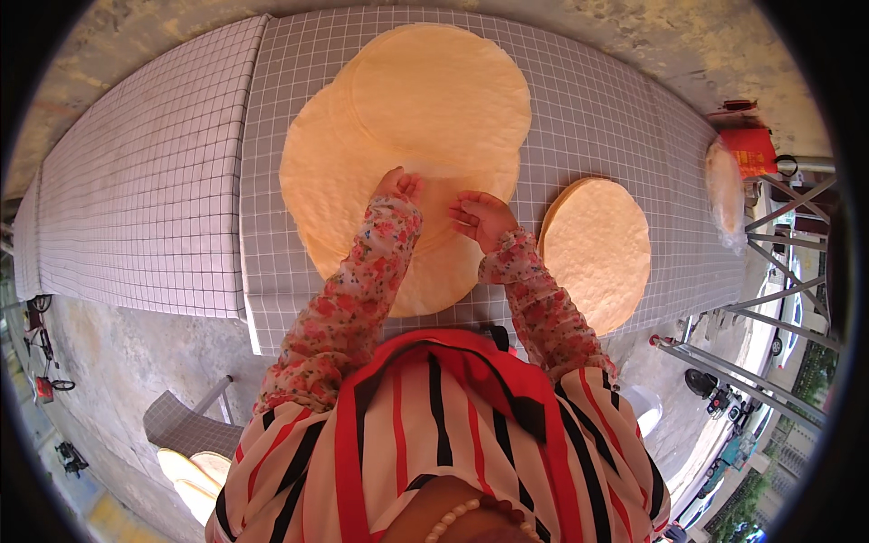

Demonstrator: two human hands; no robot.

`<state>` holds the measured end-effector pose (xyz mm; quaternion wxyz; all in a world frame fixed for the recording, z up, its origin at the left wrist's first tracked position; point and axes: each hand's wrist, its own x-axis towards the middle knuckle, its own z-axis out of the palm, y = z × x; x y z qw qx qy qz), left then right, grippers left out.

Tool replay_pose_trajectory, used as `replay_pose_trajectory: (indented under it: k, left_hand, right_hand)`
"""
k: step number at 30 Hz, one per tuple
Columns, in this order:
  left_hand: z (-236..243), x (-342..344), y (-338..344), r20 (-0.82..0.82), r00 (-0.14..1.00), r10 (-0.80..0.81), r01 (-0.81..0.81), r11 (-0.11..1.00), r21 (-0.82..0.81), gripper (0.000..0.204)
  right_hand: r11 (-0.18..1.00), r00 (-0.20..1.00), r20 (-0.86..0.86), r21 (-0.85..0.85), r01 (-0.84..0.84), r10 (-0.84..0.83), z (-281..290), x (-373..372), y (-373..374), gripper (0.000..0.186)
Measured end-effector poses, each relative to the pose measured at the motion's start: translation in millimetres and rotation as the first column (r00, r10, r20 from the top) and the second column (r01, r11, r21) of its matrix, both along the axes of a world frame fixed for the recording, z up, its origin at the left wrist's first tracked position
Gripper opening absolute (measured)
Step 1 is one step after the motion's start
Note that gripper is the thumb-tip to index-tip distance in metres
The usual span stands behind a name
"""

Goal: The person stacks large, thin circular flatbreads on a table by hand, picking up individual pieces and organizing them into stacks.

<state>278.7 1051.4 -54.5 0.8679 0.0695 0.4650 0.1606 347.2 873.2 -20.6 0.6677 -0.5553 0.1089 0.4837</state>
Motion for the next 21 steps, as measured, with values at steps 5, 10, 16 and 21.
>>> replay_pose_trajectory:
  k: [5, 10, 16, 21]
  left_hand:
    - [4, 5, 6, -0.106, 0.977, -0.185, 0.181, 0.982, -0.044, 0.02]
    - [0, 3, 23, -0.06, 0.864, -0.5, 0.498, 0.832, 0.246, 0.018]
    - [8, 8, 15, 0.108, 0.96, -0.257, 0.244, 0.962, 0.12, 0.024]
    - [20, 14, 35, 0.258, 0.939, -0.227, 0.246, 0.968, -0.045, 0.032]
  right_hand:
    - [0.976, 0.972, -0.206, 0.157, 0.15, -0.116, -8, 0, 21, 0.034]
    - [0.929, 0.902, -0.28, 0.076, 0.362, -0.329, -12, 13, 49, 0.048]
    - [0.841, 0.811, -0.269, 0.006, 0.541, -0.519, -3, -6, 67, 0.057]
    - [0.696, 0.665, -0.303, 0.009, 0.718, -0.682, 7, -2, 78, 0.057]
